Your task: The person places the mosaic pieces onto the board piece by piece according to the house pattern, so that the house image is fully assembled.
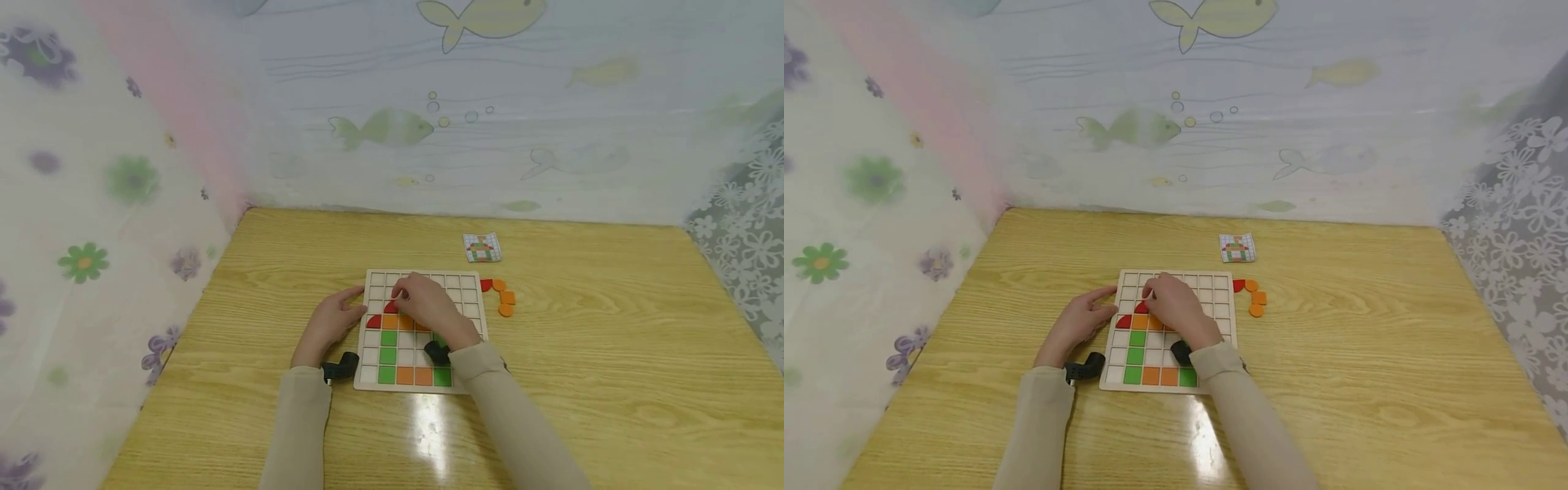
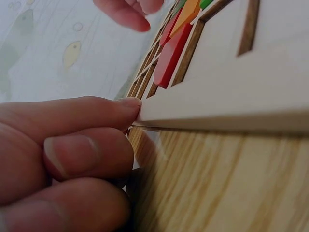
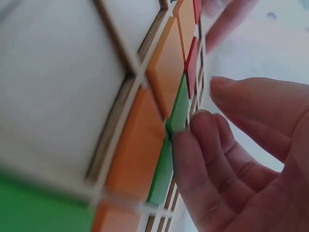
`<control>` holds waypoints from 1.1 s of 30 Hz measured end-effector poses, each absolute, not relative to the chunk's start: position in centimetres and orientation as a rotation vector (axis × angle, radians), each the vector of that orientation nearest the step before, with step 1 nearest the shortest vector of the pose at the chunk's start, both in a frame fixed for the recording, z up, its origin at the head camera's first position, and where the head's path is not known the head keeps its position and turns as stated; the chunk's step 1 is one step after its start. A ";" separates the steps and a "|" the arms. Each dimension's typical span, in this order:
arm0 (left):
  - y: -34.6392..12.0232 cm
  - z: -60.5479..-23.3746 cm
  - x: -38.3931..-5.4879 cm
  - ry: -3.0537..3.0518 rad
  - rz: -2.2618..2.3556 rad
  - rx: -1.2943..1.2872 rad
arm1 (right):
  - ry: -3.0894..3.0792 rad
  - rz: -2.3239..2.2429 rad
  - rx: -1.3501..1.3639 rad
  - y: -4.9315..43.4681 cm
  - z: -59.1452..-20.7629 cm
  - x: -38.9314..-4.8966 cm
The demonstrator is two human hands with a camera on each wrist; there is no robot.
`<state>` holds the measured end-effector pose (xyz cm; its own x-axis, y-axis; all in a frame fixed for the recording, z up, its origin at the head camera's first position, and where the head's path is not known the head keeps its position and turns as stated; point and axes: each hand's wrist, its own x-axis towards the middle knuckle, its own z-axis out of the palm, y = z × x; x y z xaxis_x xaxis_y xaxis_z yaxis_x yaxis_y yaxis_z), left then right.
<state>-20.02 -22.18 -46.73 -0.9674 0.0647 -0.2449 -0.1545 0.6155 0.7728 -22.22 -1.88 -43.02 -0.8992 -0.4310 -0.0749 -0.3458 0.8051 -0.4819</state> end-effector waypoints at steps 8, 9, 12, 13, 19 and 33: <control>-22.2 -46.6 -20.0 2.560 1.328 -0.093 | 2.806 -0.891 -0.512 0.9 -42.8 -21.5; -22.2 -46.6 -20.0 2.549 1.334 -0.098 | 2.803 -0.911 -0.501 1.3 -42.8 -21.4; -22.1 -46.6 -19.9 2.521 1.353 -0.119 | 2.805 -0.950 -0.473 2.2 -42.7 -21.3; -22.1 -46.6 -19.9 2.527 1.348 -0.117 | 2.807 -0.960 -0.463 2.5 -42.7 -21.3; -22.0 -46.5 -19.8 2.548 1.329 -0.099 | 2.820 -0.991 -0.403 4.2 -43.2 -21.3; -22.0 -46.4 -19.8 2.565 1.294 -0.101 | 2.822 -1.104 -0.256 8.3 -43.2 -21.4</control>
